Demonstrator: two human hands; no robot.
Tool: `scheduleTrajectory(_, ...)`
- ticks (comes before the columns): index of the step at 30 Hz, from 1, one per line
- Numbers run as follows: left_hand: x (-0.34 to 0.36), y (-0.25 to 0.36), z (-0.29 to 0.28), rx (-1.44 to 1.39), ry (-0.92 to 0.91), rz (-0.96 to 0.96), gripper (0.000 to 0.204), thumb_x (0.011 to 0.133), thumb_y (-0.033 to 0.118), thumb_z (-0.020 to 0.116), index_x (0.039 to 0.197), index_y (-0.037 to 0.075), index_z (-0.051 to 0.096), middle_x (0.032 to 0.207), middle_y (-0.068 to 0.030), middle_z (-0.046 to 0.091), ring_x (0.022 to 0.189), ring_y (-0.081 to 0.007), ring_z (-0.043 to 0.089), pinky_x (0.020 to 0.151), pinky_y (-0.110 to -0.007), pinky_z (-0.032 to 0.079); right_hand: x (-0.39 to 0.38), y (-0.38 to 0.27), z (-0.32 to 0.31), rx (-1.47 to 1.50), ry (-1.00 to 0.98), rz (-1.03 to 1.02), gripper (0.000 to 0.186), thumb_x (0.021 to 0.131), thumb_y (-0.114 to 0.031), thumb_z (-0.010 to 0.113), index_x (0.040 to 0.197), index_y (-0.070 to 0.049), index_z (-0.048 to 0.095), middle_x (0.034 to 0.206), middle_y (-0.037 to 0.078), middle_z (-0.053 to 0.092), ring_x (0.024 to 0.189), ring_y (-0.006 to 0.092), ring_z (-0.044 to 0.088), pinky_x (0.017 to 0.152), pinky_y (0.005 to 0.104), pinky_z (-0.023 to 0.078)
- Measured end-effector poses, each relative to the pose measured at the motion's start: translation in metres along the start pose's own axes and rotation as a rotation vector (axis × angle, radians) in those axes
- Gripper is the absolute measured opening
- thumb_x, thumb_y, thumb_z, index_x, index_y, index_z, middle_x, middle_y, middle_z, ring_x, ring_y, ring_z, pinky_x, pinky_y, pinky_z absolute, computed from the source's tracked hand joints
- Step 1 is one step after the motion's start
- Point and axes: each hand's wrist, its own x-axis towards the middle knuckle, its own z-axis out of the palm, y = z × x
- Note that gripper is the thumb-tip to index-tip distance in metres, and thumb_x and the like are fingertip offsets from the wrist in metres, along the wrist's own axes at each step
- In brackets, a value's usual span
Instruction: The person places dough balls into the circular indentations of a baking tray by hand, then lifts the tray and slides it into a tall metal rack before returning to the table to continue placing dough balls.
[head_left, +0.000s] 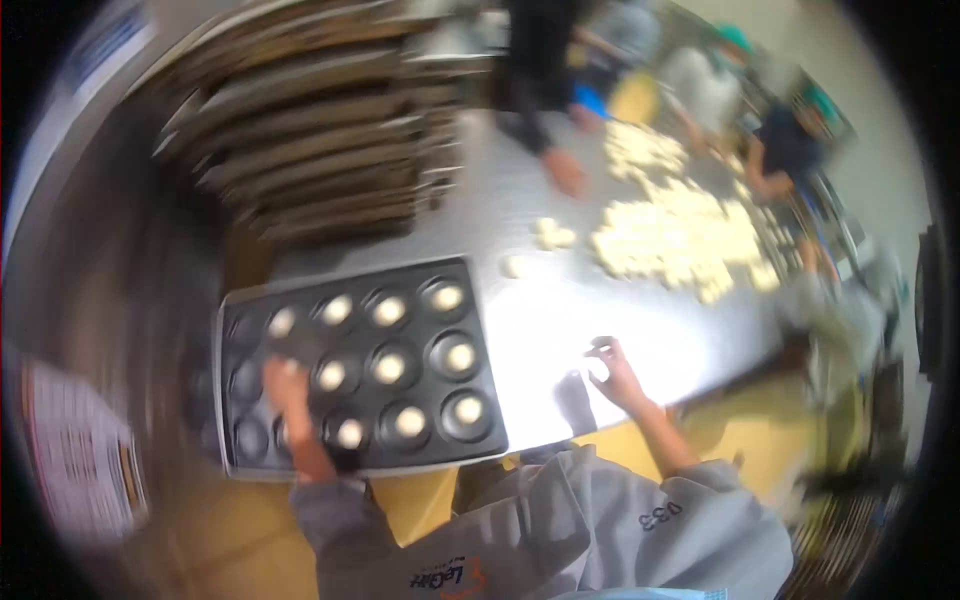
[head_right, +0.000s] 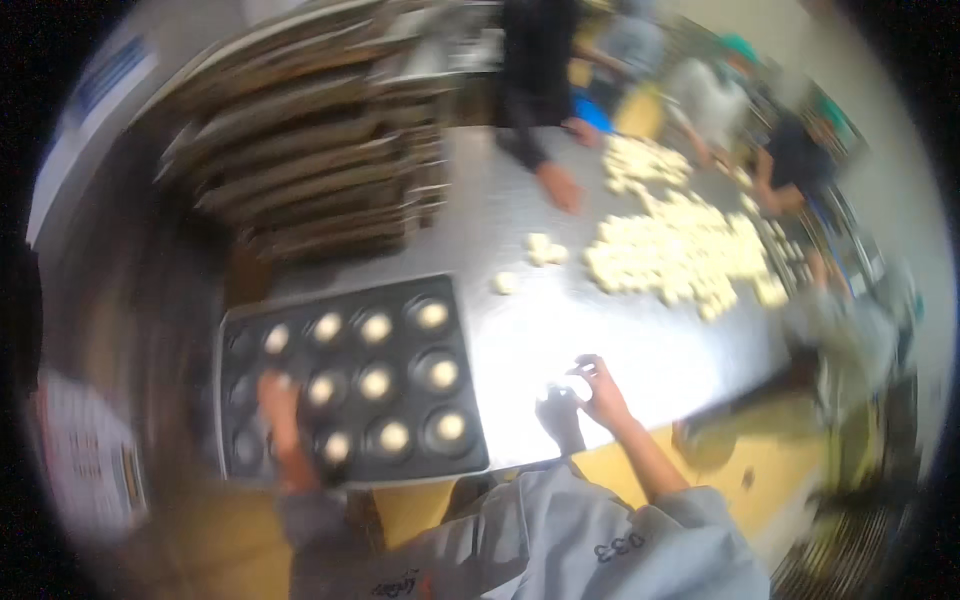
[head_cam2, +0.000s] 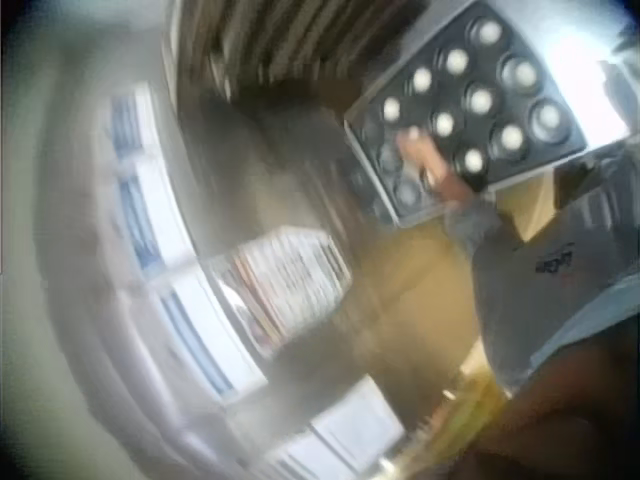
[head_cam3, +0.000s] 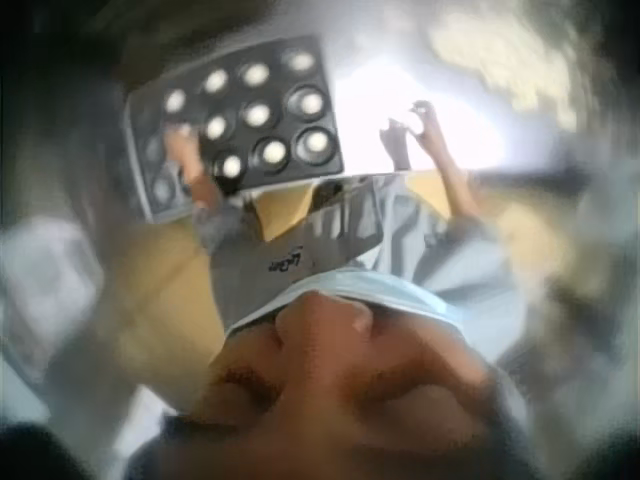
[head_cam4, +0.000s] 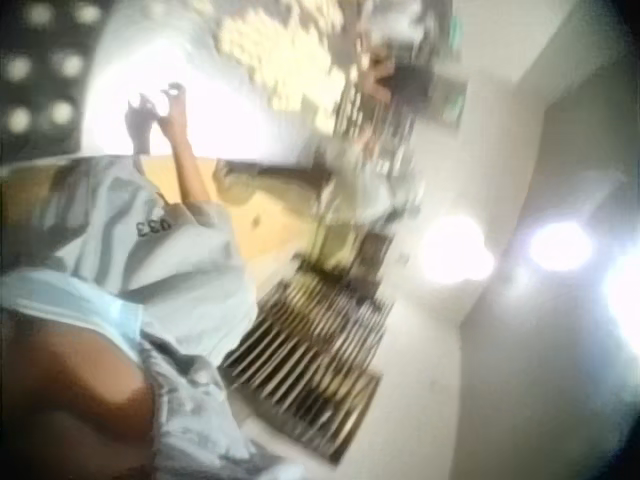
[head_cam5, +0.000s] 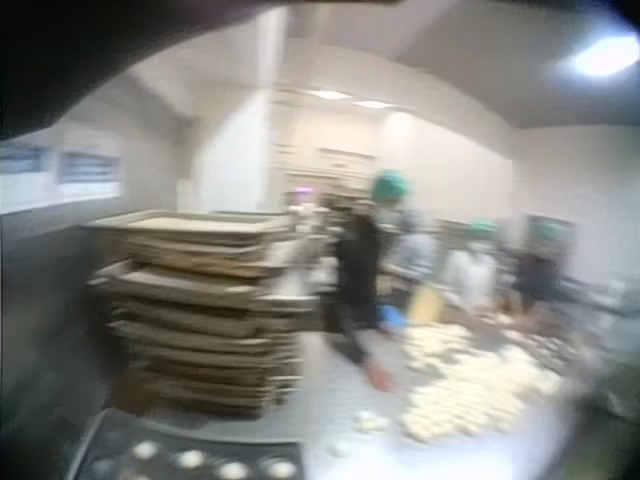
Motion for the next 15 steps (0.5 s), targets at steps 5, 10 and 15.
scheduleTrajectory(5, 0.015, 0.106, -0.056, 0.255, -0.041, -0.186, 0.057, 0.083, 0.029, 0.077, 0.130, 0.004, 0.059, 0.131, -0.0215, 0.060, 0.124, -0.0399, 0.055, 0.106, -0.051, 0.044, -0.074, 0.059, -0.109, -0.084, 0.738, 0.324, 0.019, 0.083, 0.003, 0.066, 0.100, -0.005, 0.068, 0.101, 0.010, 0.064, 0.097, 0.0235, 0.063, 0.083, 0.0348, 0.051)
scheduleTrajectory(10, -0.024, 0.376, -0.051, -0.518, -0.034, 0.501, 0.046, 0.085, 0.007, 0.072, 0.129, 0.004, 0.060, 0.129, -0.0171, 0.059, 0.124, -0.0353, 0.055, 0.108, -0.045, 0.041, -0.112, 0.128, -0.092, 0.160, 0.859, 0.579, 0.014, 0.089, -0.001, 0.062, 0.101, -0.005, 0.067, 0.102, 0.009, 0.063, 0.089, 0.0227, 0.065, 0.076, 0.0344, 0.052)
scheduleTrajectory(15, -0.145, 0.547, 0.077, -0.545, -0.576, 0.817, 0.077, 0.077, 0.018, 0.080, 0.146, 0.007, 0.047, 0.149, -0.0233, 0.041, 0.138, -0.0409, 0.042, 0.117, -0.045, 0.035, -0.068, 0.184, -0.068, -0.205, 0.287, 0.309, 0.021, 0.086, -0.008, 0.064, 0.107, -0.007, 0.066, 0.109, 0.016, 0.063, 0.092, 0.0343, 0.064, 0.081, 0.0436, 0.053)
